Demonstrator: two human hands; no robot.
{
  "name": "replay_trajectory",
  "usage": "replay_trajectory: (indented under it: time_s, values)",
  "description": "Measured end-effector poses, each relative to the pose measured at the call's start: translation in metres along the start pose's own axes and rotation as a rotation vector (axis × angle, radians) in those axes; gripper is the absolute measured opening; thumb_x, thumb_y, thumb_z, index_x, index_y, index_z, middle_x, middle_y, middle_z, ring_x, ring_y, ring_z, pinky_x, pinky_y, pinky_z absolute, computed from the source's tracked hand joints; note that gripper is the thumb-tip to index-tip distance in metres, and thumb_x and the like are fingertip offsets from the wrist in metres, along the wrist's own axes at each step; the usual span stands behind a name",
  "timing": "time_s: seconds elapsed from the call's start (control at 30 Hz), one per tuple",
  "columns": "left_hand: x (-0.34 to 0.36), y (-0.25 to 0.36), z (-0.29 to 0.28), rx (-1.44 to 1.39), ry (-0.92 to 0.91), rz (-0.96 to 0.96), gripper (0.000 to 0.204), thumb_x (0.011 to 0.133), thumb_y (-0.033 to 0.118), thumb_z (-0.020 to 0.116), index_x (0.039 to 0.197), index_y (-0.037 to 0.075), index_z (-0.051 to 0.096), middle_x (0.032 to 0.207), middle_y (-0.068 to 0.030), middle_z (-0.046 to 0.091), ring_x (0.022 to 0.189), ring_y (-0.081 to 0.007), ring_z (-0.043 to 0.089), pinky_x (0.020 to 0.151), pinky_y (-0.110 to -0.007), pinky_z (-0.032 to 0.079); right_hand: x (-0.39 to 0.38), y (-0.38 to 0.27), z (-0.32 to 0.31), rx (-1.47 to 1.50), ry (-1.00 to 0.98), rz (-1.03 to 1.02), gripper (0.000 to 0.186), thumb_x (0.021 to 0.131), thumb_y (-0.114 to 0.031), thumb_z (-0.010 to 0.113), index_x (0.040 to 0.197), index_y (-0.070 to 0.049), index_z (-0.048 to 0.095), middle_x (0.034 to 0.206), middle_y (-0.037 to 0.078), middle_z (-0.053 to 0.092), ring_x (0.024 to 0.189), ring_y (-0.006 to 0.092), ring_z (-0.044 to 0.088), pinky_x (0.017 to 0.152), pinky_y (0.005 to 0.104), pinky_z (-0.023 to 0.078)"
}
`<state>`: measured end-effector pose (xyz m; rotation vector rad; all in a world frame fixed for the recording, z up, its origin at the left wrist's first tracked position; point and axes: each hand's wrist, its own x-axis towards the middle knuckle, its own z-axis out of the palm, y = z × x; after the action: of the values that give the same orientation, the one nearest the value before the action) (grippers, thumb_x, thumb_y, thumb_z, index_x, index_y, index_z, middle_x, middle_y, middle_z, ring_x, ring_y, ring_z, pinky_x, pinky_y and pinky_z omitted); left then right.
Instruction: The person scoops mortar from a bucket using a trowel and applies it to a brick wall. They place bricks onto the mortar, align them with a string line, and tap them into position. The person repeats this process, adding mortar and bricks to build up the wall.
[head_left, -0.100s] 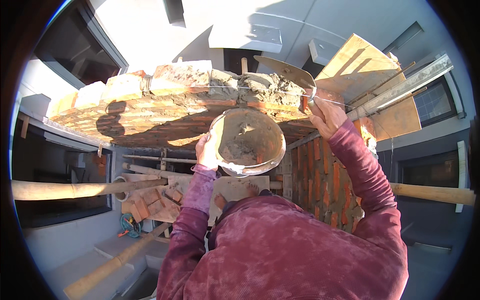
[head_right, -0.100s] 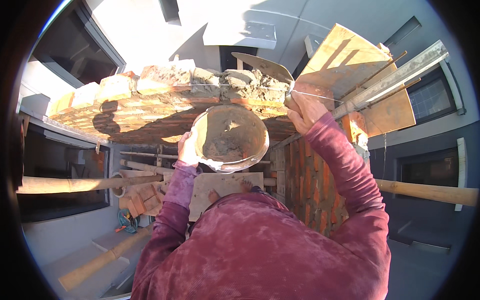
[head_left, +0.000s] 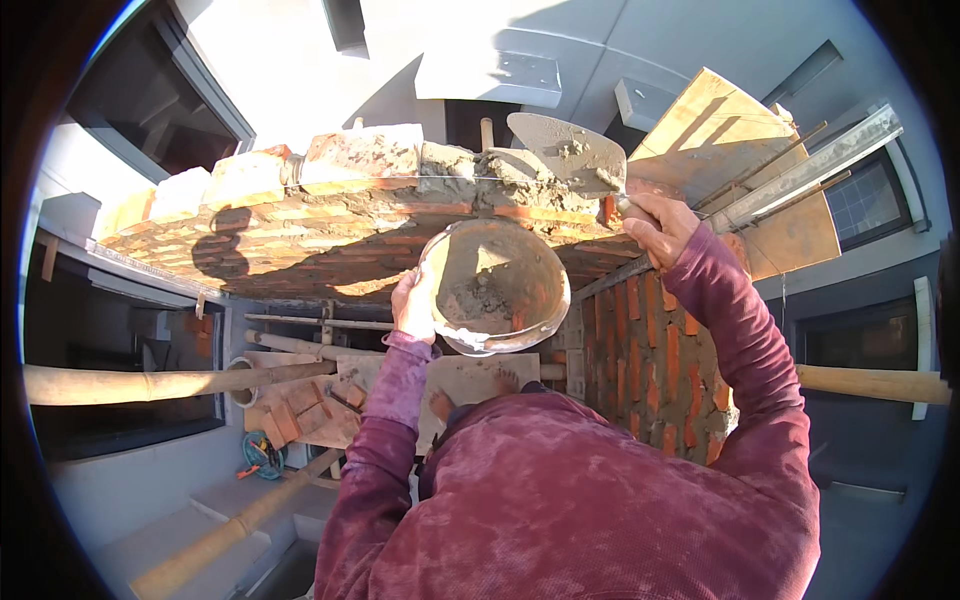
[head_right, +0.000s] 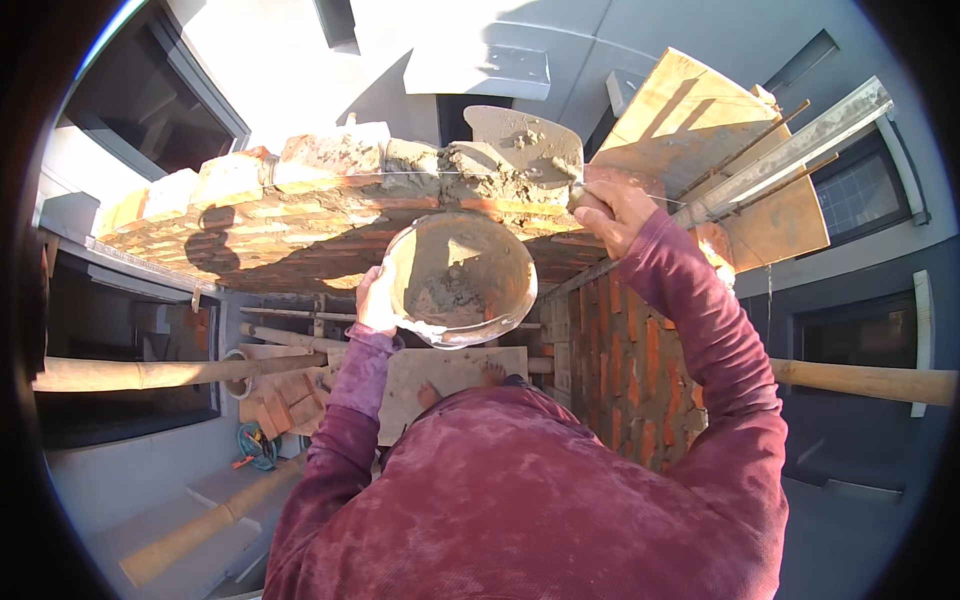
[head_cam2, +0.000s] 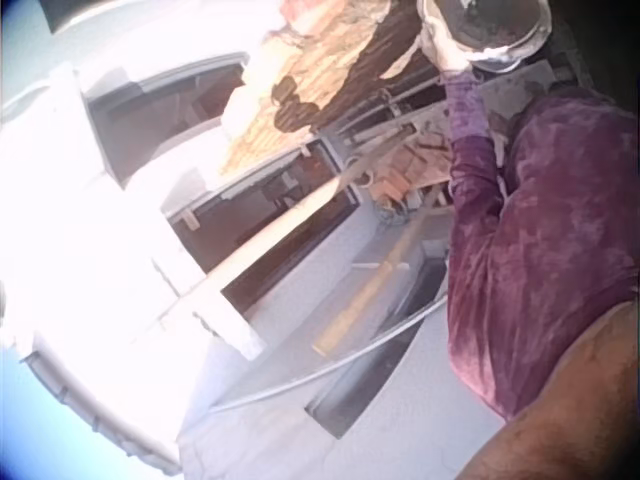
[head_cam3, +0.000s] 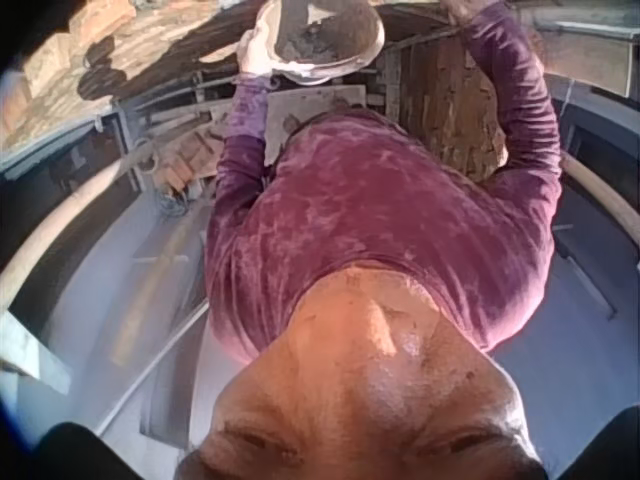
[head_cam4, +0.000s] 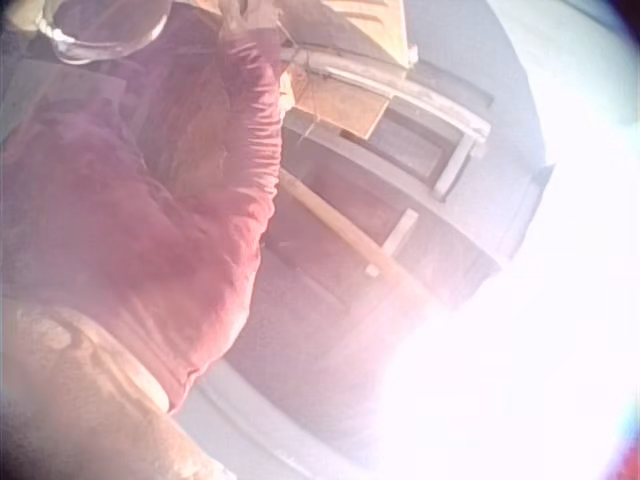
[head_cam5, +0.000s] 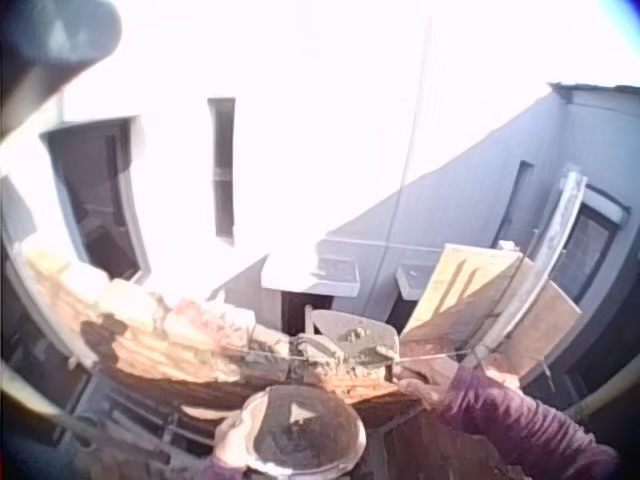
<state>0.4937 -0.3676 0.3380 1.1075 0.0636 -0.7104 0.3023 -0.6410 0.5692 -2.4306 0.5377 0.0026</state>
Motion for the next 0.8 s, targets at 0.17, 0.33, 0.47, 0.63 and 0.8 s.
replay_trajectory:
  time_s: [0.17, 0.33, 0.47, 0.63, 0.8]
  values:
    - [0.011, -0.014, -0.010, 0.014, -0.032, 0.016, 0.020, 0.095, 0.020, 0.061, 0.104, 0.002, 0.062, 0.096, -0.0009, 0.063, 0.085, -0.0069, 0.056, 0.076, -0.024, 0.045, 0.048, -0.008, -0.046, 0.413, -0.488, 0.207, 0.032, 0.097, -0.028, 0.041, 0.099, 0.001, 0.056, 0.064, 0.003, 0.053, 0.038, 0.0100, 0.047, 0.035, 0.0219, 0.039]
    - [0.021, -0.037, -0.020, 0.052, -0.028, 0.025, 0.021, 0.096, 0.022, 0.061, 0.099, 0.002, 0.062, 0.093, -0.0002, 0.063, 0.082, -0.0057, 0.053, 0.076, -0.023, 0.044, 0.076, 0.028, -0.044, 0.267, -0.553, 0.163, 0.035, 0.096, -0.028, 0.040, 0.079, -0.002, 0.057, 0.057, 0.002, 0.051, 0.040, 0.0112, 0.048, 0.038, 0.0246, 0.040]
    - [0.009, -0.020, 0.005, -0.021, -0.034, -0.035, 0.019, 0.096, 0.022, 0.061, 0.097, 0.003, 0.062, 0.089, 0.0013, 0.062, 0.082, -0.0055, 0.054, 0.074, -0.022, 0.044, 0.057, 0.015, -0.051, 0.021, -0.558, 0.000, 0.038, 0.096, -0.033, 0.039, 0.082, -0.004, 0.059, 0.057, 0.002, 0.052, 0.042, 0.0112, 0.049, 0.041, 0.0243, 0.040]
    - [0.016, -0.023, -0.002, 0.003, -0.084, 0.010, 0.016, 0.095, 0.019, 0.062, 0.099, 0.003, 0.062, 0.091, 0.0019, 0.062, 0.083, -0.0056, 0.055, 0.074, -0.023, 0.045, 0.042, 0.029, -0.058, 0.146, -0.517, 0.237, 0.039, 0.096, -0.034, 0.040, 0.083, -0.003, 0.058, 0.057, 0.001, 0.051, 0.042, 0.0106, 0.048, 0.042, 0.0236, 0.039]
    - [0.023, -0.030, -0.006, 0.033, -0.059, -0.024, 0.017, 0.092, 0.021, 0.066, 0.095, 0.005, 0.062, 0.087, 0.0044, 0.059, 0.077, -0.0033, 0.051, 0.068, -0.020, 0.041, -0.015, 0.003, -0.062, 0.056, -0.220, 0.213, 0.040, 0.097, -0.037, 0.042, 0.086, -0.003, 0.058, 0.060, 0.001, 0.051, 0.044, 0.0092, 0.047, 0.043, 0.0230, 0.039]
